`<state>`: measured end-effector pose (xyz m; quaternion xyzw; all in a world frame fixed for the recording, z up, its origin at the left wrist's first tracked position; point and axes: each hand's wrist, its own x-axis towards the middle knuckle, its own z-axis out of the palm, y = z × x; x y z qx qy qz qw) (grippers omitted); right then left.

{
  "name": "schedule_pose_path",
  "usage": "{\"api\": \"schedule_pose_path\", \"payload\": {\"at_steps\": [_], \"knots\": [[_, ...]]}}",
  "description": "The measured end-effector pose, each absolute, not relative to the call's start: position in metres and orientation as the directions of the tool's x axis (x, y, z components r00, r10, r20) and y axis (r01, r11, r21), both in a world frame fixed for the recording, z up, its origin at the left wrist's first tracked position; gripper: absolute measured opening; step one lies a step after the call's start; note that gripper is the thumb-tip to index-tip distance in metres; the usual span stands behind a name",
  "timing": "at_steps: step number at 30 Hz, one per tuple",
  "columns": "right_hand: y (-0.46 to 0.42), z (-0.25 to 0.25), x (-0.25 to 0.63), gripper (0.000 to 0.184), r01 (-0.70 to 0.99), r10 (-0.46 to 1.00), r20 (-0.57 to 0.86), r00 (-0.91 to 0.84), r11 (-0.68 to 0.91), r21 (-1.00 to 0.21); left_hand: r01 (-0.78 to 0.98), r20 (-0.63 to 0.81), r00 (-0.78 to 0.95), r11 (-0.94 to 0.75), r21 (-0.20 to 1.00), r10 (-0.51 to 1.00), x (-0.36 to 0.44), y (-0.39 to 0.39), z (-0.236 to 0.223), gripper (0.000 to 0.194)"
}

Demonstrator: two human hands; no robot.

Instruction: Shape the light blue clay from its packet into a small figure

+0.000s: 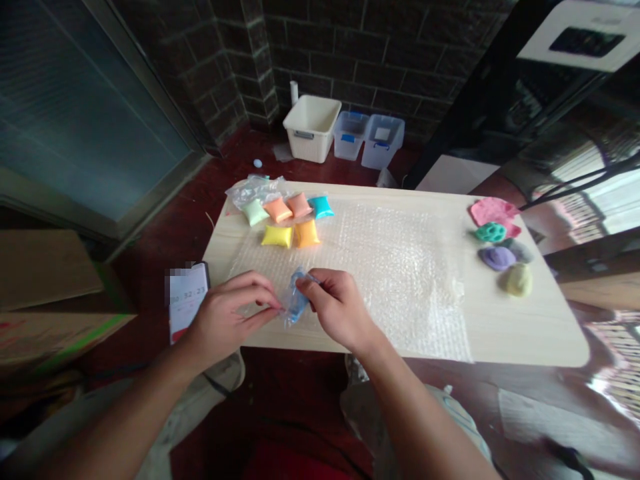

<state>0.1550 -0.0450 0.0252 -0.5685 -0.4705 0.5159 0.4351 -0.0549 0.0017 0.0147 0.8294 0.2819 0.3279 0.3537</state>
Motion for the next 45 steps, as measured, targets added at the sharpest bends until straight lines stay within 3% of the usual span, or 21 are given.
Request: {"api": "schedule_pose_path", "payload": {"at_steps": [3, 6, 9, 13, 16, 19, 22, 26, 28, 32, 36, 38, 40, 42, 45], "knots": [[-0.044, 0.024, 0.154, 0.041, 0.017, 0.964, -0.253, 0.083, -0.255, -0.967, 0.204, 0.434, 0.578, -0.637, 0.743, 0.691, -0.055, -0.002, 0.014, 0.017], [-0.042, 0.022, 0.151, 0.036, -0.269, 0.913, -0.389, 0.118, -0.348, -0.898, 0.216, 0.508, 0.447, -0.639, 0.738, 0.737, -0.054, -0.005, 0.013, 0.018], [-0.041, 0.020, 0.147, 0.029, -0.500, 0.871, -0.481, 0.100, -0.374, -0.781, 0.199, 0.494, 0.313, -0.565, 0.801, 0.811, -0.049, -0.004, 0.009, 0.018], [-0.041, 0.020, 0.144, 0.028, -0.588, 0.852, -0.518, 0.076, -0.381, -0.713, 0.092, 0.414, 0.213, -0.440, 0.894, 0.885, -0.044, -0.001, 0.004, 0.018], [-0.042, 0.021, 0.144, 0.031, -0.608, 0.863, -0.498, 0.083, -0.352, -0.712, 0.126, 0.425, 0.265, -0.468, 0.875, 0.865, -0.045, -0.001, 0.006, 0.014], [-0.042, 0.022, 0.143, 0.036, -0.504, 0.888, -0.446, 0.108, -0.338, -0.795, 0.259, 0.507, 0.415, -0.633, 0.730, 0.755, -0.051, -0.004, 0.011, 0.012], [-0.043, 0.021, 0.142, 0.045, -0.267, 0.910, -0.400, 0.110, -0.361, -0.894, 0.264, 0.591, 0.528, -0.779, 0.568, 0.610, -0.056, -0.010, 0.013, 0.021], [-0.045, 0.016, 0.140, 0.050, 0.016, 0.925, -0.332, 0.184, -0.341, -0.940, 0.217, 0.689, 0.560, -0.884, 0.413, 0.459, -0.056, -0.017, 0.015, 0.028], [-0.046, 0.014, 0.139, 0.050, 0.110, 0.927, -0.296, 0.232, -0.327, -0.939, 0.222, 0.719, 0.531, -0.893, 0.391, 0.447, -0.054, -0.019, 0.019, 0.030], [-0.045, 0.012, 0.137, 0.050, 0.184, 0.921, -0.274, 0.276, -0.331, -0.926, 0.275, 0.682, 0.397, -0.789, 0.550, 0.614, -0.052, -0.020, 0.024, 0.023], [-0.042, 0.014, 0.136, 0.048, -0.078, 0.914, -0.341, 0.221, -0.332, -0.940, 0.338, 0.438, 0.267, -0.509, 0.791, 0.858, -0.052, -0.017, 0.018, 0.012], [-0.045, 0.017, 0.136, 0.043, -0.155, 0.934, -0.299, 0.194, -0.271, -0.950, 0.350, 0.318, 0.165, -0.357, 0.866, 0.934, -0.051, -0.015, 0.013, 0.011], [-0.050, 0.022, 0.133, 0.031, -0.050, 0.965, -0.174, 0.196, -0.168, -0.985, 0.356, 0.253, 0.094, -0.270, 0.894, 0.963, -0.050, -0.014, 0.009, 0.012], [-0.058, 0.028, 0.129, 0.019, 0.170, 0.989, -0.001, 0.145, -0.026, -0.985, 0.377, 0.230, 0.090, -0.247, 0.893, 0.969, -0.049, -0.013, 0.006, 0.013], [-0.067, 0.033, 0.123, 0.015, 0.440, 0.968, 0.227, -0.109, 0.252, -0.862, 0.403, 0.203, 0.152, -0.248, 0.881, 0.967, -0.050, -0.014, 0.006, 0.012]]}}
